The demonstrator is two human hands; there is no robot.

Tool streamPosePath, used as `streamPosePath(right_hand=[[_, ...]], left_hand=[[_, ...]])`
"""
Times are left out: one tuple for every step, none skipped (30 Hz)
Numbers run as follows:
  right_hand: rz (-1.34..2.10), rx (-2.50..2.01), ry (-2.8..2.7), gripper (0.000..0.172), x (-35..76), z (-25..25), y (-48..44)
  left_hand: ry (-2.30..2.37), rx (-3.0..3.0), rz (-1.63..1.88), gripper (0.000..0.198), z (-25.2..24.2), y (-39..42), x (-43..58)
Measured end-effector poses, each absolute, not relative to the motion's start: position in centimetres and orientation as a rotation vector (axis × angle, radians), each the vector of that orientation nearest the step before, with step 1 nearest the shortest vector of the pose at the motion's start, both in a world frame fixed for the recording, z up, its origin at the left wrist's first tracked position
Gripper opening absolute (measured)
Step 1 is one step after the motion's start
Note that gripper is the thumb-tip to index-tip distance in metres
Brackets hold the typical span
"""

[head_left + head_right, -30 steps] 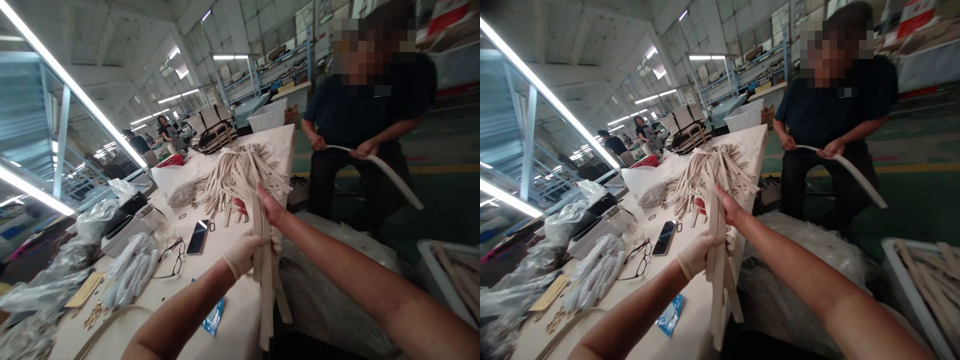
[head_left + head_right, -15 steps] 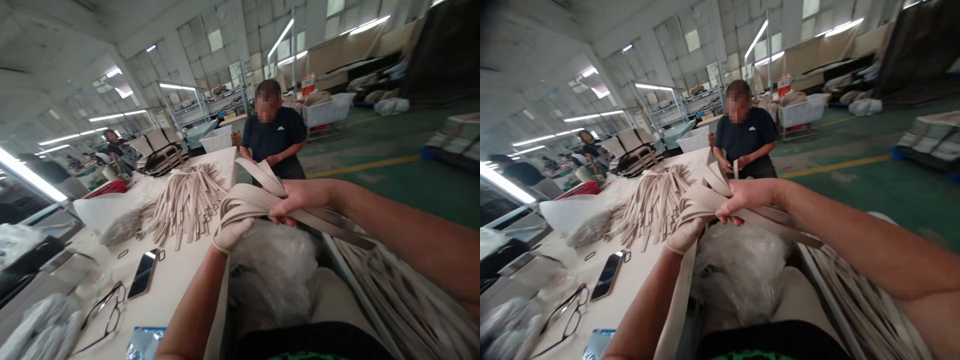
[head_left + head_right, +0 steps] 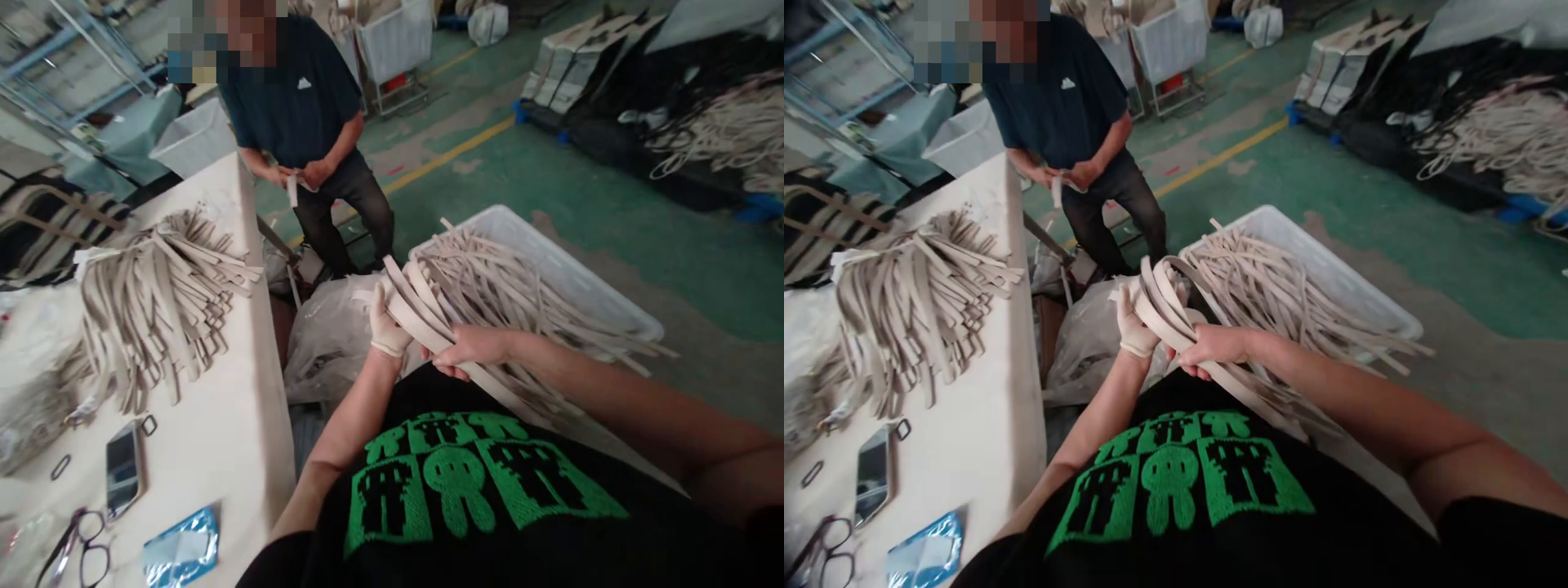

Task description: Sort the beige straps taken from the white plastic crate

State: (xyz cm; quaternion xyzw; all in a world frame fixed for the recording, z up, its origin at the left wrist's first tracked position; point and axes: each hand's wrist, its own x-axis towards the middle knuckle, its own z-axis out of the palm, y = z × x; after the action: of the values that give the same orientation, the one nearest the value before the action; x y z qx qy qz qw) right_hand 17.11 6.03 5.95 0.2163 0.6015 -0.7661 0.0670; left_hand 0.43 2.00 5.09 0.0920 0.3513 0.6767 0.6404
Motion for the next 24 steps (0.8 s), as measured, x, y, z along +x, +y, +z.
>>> streamPosePath(right_hand=[[-2.309,0.654,1.809,0.038,17.2,5.3,5.6],[-2.306,0.648,1.806,0.037,17.2,4.8,5.3],[-2.306,0.629,1.794,0.036,17.1,4.2,5.1],[-2.310,0.595,1.769,0.037,17.1,3.8,5.0],[-2.319,0.546,1.726,0.039,17.1,3.3,4.9],[-2.331,0.485,1.669,0.041,17.1,2.9,4.9],[-2.342,0.425,1.611,0.044,17.2,2.5,5.0],[-2.351,0.372,1.557,0.047,17.3,2.2,5.1],[-2.364,0.335,1.514,0.049,17.4,2.0,5.3],[-2.384,0.316,1.482,0.051,17.6,1.8,5.4],[-2.411,0.314,1.452,0.052,17.7,1.8,5.4],[-2.442,0.324,1.416,0.054,17.9,1.7,5.5],[-2.478,0.347,1.373,0.056,18.1,1.7,5.5],[-2.517,0.389,1.335,0.059,18.3,1.7,5.4],[-2.552,0.447,1.307,0.061,18.5,1.7,5.3],[-2.576,0.511,1.288,0.063,18.7,1.6,5.2],[-2.590,0.577,1.281,0.062,18.8,1.6,5.1],[-2.597,0.634,1.281,0.061,18.9,1.5,4.9],[-2.601,0.670,1.278,0.058,19.1,1.3,4.9],[-2.605,0.683,1.260,0.056,19.2,1.2,4.8],[-2.612,0.684,1.225,0.054,19.3,1.0,4.8],[-2.628,0.686,1.183,0.052,19.4,0.7,4.9],[-2.649,0.694,1.137,0.049,19.5,0.5,5.0],[-2.668,0.701,1.093,0.047,19.6,0.1,5.1]], left_hand=[[0.827,0.220,1.573,0.073,5.0,1.9,0.3],[0.854,0.237,1.602,0.073,4.9,1.8,0.2],[0.878,0.256,1.621,0.074,4.9,1.7,0.0],[0.899,0.269,1.627,0.075,4.8,1.4,-0.2],[0.916,0.277,1.622,0.077,4.8,1.2,-0.3],[0.926,0.280,1.610,0.078,4.8,0.9,-0.4],[0.932,0.278,1.600,0.077,4.7,0.7,-0.4],[0.933,0.271,1.596,0.074,4.7,0.5,-0.4],[0.925,0.263,1.599,0.071,4.6,0.3,-0.4],[0.910,0.254,1.613,0.066,4.6,0.2,-0.4],[0.895,0.248,1.636,0.061,4.6,0.1,-0.5],[0.889,0.243,1.663,0.055,4.6,0.1,-0.6],[0.899,0.240,1.685,0.049,4.5,0.0,-0.7],[0.926,0.238,1.698,0.042,4.5,0.0,-0.8],[0.958,0.236,1.705,0.036,4.4,-0.1,-1.0],[0.982,0.234,1.712,0.031,4.3,-0.3,-1.2],[0.988,0.234,1.718,0.027,4.0,-0.5,-1.4],[0.980,0.234,1.727,0.023,3.8,-0.8,-1.6],[0.966,0.234,1.738,0.021,3.5,-1.1,-1.7],[0.954,0.234,1.748,0.019,3.1,-1.5,-1.9],[0.950,0.232,1.752,0.018,2.8,-1.8,-2.0],[0.948,0.230,1.750,0.017,2.4,-2.2,-2.2],[0.938,0.225,1.746,0.017,2.1,-2.5,-2.3],[0.920,0.220,1.741,0.017,1.9,-2.8,-2.5]])
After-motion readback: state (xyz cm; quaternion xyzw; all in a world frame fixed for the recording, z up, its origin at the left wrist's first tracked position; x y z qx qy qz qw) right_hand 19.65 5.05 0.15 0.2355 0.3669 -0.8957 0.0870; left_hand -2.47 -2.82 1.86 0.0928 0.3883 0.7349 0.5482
